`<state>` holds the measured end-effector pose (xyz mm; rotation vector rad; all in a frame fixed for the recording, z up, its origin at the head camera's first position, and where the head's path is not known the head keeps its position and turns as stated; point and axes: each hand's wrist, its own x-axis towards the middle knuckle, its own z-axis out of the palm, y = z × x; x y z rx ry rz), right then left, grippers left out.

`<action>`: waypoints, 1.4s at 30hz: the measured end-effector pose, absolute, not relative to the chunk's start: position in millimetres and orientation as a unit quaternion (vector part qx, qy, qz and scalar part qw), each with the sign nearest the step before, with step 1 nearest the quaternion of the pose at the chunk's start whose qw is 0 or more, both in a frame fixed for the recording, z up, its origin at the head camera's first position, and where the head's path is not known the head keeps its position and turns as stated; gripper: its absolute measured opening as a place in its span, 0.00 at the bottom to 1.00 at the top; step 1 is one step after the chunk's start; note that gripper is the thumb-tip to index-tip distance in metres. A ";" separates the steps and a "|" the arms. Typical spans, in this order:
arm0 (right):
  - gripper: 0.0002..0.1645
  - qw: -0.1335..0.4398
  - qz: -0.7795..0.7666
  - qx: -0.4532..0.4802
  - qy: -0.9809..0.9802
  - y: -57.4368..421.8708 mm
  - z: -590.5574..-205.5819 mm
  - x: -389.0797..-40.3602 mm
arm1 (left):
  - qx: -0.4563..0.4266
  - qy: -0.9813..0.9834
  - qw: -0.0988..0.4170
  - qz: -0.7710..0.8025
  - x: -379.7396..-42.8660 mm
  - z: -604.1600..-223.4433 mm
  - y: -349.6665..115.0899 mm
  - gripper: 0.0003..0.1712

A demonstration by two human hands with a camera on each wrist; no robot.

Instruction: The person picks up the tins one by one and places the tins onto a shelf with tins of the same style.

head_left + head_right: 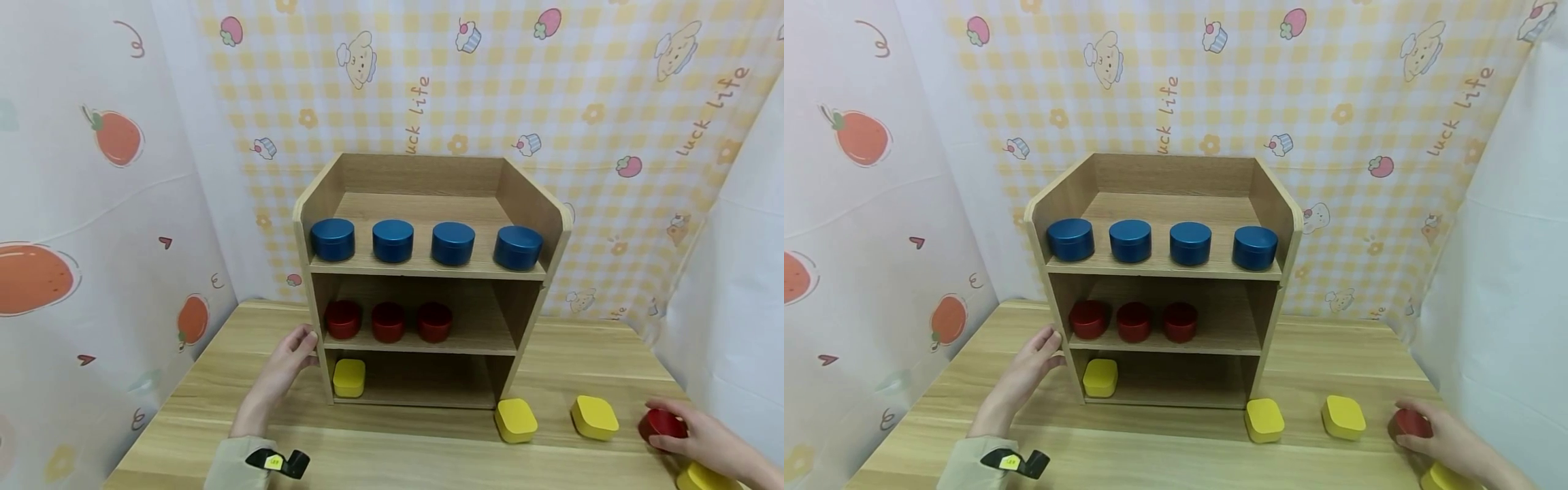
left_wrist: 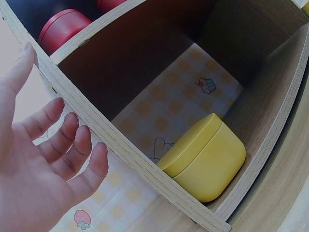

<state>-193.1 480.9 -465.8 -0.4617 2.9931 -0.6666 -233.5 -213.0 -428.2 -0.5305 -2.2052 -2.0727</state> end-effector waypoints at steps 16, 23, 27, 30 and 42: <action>0.36 0.090 -0.256 -0.083 0.959 479.4 -463.7 -197.2 | -0.172 -0.713 0.037 -0.679 -233.4 -429.1 -213.5 0.13; 0.28 0.033 -0.280 -0.136 0.950 476.8 -467.3 -194.6 | -0.166 -0.717 0.033 -0.676 -232.0 -428.2 -212.3 0.13; 0.26 -0.010 -0.294 -0.164 0.942 470.7 -467.3 -195.0 | -0.164 -0.719 0.034 -0.674 -231.7 -427.2 -212.0 0.14; 0.26 -0.042 -0.307 -0.183 0.933 465.5 -466.7 -196.5 | -0.168 -0.718 0.035 -0.675 -232.7 -427.0 -212.3 0.14; 0.30 -0.097 -0.290 -0.212 0.928 419.6 -437.0 -201.2 | -0.175 -0.712 0.034 -0.679 -234.2 -428.5 -213.0 0.15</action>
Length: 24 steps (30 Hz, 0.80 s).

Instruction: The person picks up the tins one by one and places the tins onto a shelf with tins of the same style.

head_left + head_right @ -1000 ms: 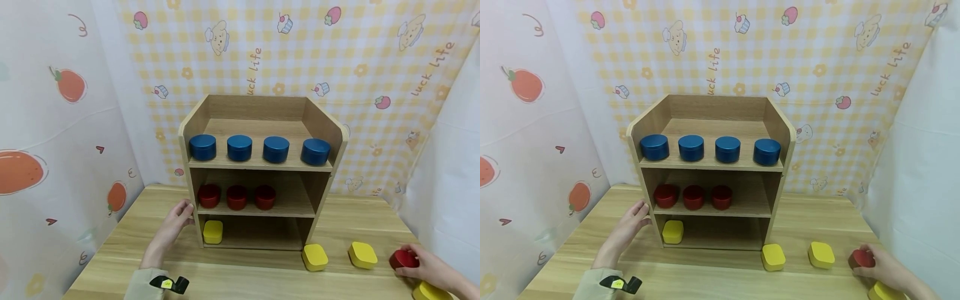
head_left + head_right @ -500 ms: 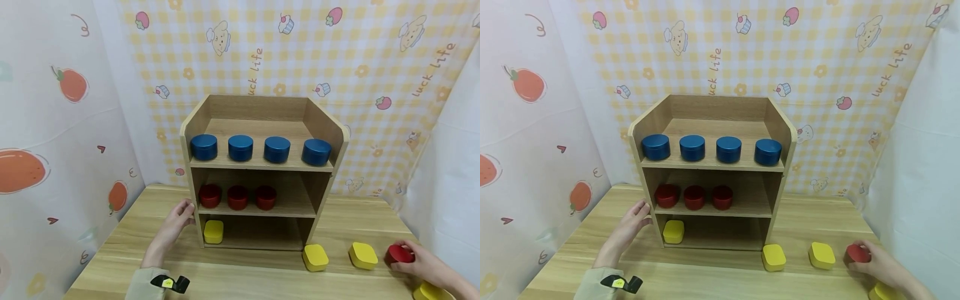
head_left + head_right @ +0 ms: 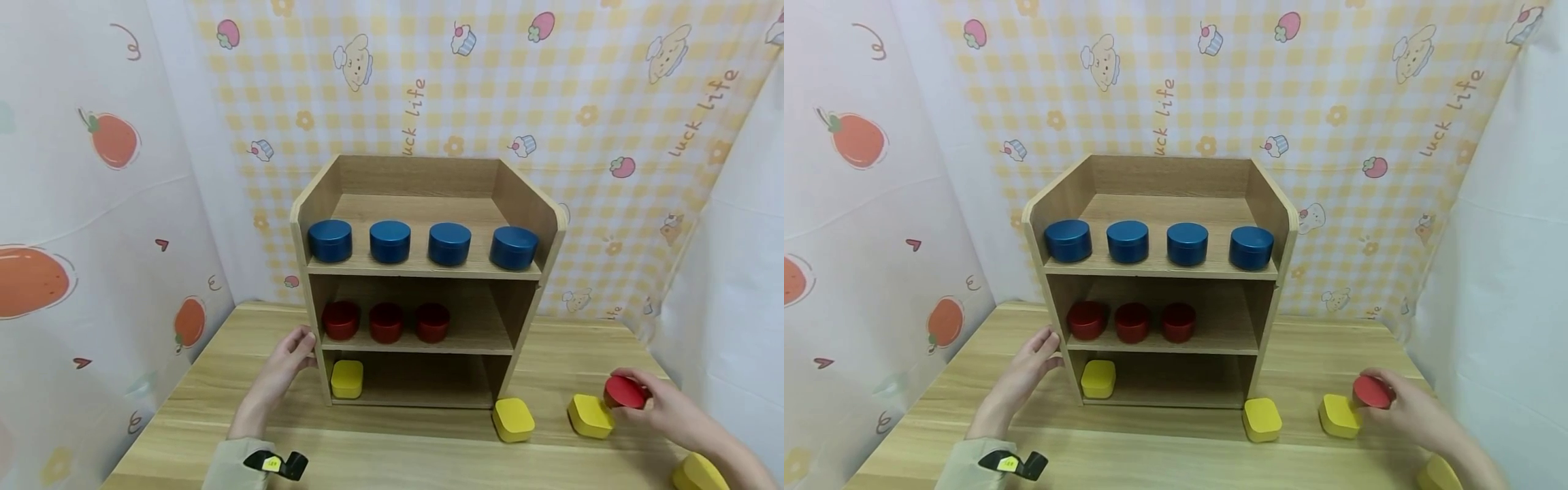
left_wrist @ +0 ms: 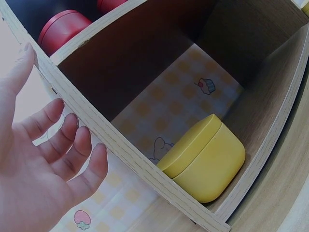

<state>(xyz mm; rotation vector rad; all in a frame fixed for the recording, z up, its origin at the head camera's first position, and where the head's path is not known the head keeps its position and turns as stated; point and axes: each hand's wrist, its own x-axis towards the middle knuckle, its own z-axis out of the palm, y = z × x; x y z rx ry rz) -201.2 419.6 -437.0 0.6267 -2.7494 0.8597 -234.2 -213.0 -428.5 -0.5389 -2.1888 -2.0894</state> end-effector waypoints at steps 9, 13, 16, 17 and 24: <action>0.36 0.073 0.271 0.186 -0.942 368.7 -400.4 -198.1 | -0.173 -0.713 0.038 -0.679 -233.1 -428.5 -213.9 0.15; 0.36 0.093 0.275 0.220 -0.931 351.5 -392.3 -198.3 | -0.173 -0.713 0.037 -0.679 -232.6 -428.4 -214.0 0.15; 0.37 0.118 0.280 0.247 -0.920 340.1 -388.8 -196.3 | -0.172 -0.714 0.037 -0.678 -232.8 -428.4 -213.4 0.15; 0.37 0.124 0.283 0.254 -0.917 336.3 -387.3 -195.2 | -0.173 -0.714 0.038 -0.677 -232.9 -428.6 -213.4 0.15; 0.38 0.147 0.294 0.273 -0.904 306.8 -377.2 -186.8 | -0.175 -0.715 0.038 -0.676 -233.5 -428.4 -212.3 0.15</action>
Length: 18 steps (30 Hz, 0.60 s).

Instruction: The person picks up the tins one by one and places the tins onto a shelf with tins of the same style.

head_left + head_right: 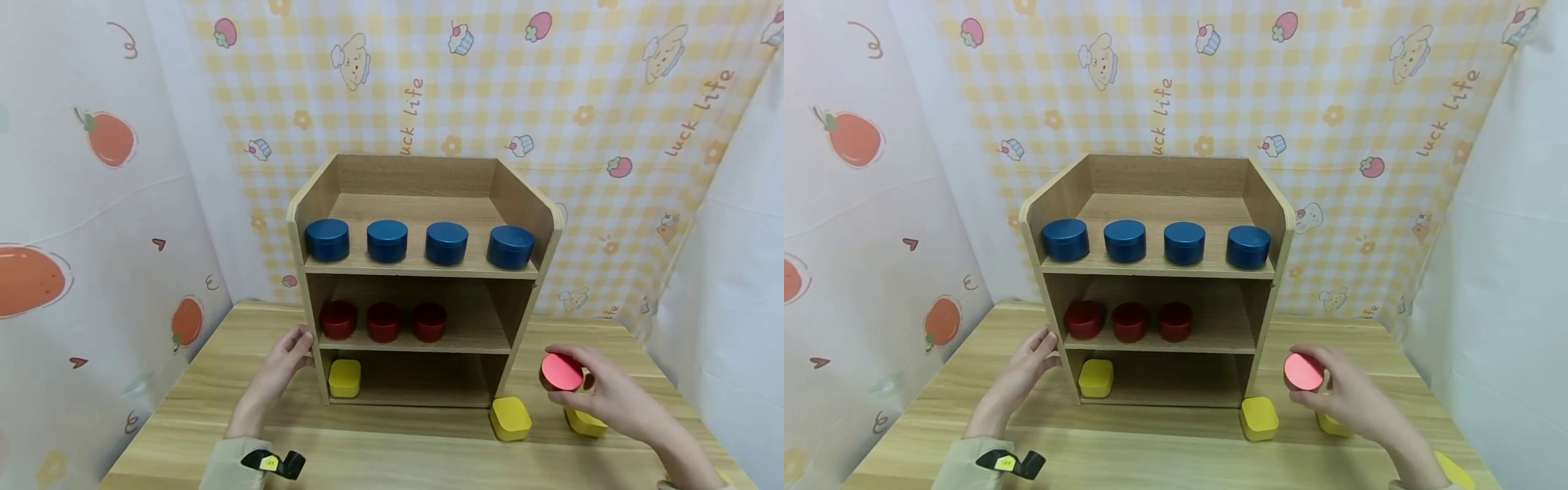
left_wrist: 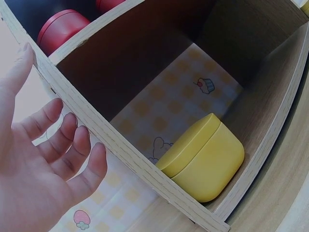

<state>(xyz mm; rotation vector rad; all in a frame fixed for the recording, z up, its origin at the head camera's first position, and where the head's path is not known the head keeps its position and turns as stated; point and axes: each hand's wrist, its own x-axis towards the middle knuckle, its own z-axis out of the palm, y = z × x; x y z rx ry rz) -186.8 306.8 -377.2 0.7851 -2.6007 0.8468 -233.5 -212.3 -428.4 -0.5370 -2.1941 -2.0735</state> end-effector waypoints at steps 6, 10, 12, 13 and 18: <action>0.38 0.164 0.302 0.291 -0.893 283.5 -368.5 -180.0 | -0.176 -0.715 0.038 -0.676 -233.1 -429.1 -212.4 0.15; 0.38 0.161 0.310 0.290 -0.891 268.5 -362.0 -175.3 | -0.176 -0.714 0.039 -0.676 -233.4 -429.2 -212.8 0.14; 0.37 0.166 0.310 0.287 -0.891 261.0 -359.3 -174.3 | -0.176 -0.714 0.040 -0.676 -233.5 -429.2 -213.0 0.13; 0.37 0.170 0.308 0.287 -0.891 257.1 -358.3 -174.3 | -0.175 -0.714 0.040 -0.677 -233.4 -429.2 -212.9 0.13; 0.36 0.180 0.311 0.272 -0.893 238.9 -355.2 -176.0 | -0.172 -0.715 0.038 -0.677 -233.8 -429.0 -212.2 0.12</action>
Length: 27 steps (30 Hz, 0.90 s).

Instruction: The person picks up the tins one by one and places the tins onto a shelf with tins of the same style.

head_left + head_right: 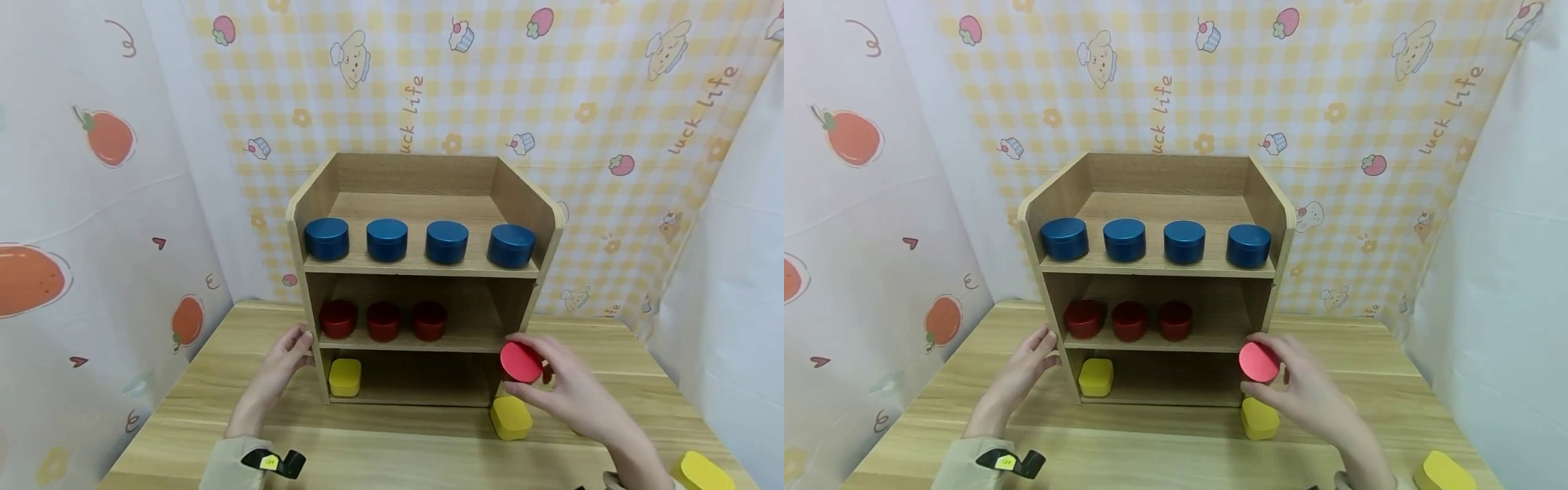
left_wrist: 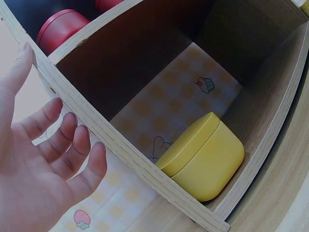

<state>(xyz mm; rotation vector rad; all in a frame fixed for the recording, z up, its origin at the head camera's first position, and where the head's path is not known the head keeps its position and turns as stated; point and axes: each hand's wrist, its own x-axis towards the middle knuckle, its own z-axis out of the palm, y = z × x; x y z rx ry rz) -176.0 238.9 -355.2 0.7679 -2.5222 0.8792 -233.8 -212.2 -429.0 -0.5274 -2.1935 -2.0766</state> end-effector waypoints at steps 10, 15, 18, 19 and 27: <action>0.38 0.212 0.277 0.241 -0.905 205.6 -356.9 -182.4 | -0.175 -0.712 0.035 -0.679 -234.7 -428.0 -212.9 0.14; 0.39 0.234 0.253 0.213 -0.914 190.5 -358.8 -185.9 | -0.172 -0.713 0.035 -0.679 -234.3 -428.8 -212.9 0.15; 0.39 0.245 0.244 0.189 -0.919 182.5 -359.0 -188.6 | -0.171 -0.713 0.035 -0.679 -234.2 -429.0 -213.1 0.15; 0.38 0.249 0.242 0.180 -0.920 180.1 -359.1 -190.0 | -0.170 -0.713 0.035 -0.680 -234.2 -429.0 -213.1 0.15; 0.37 0.266 0.260 0.122 -0.920 166.7 -362.1 -202.9 | -0.170 -0.710 0.033 -0.683 -234.2 -428.3 -212.3 0.13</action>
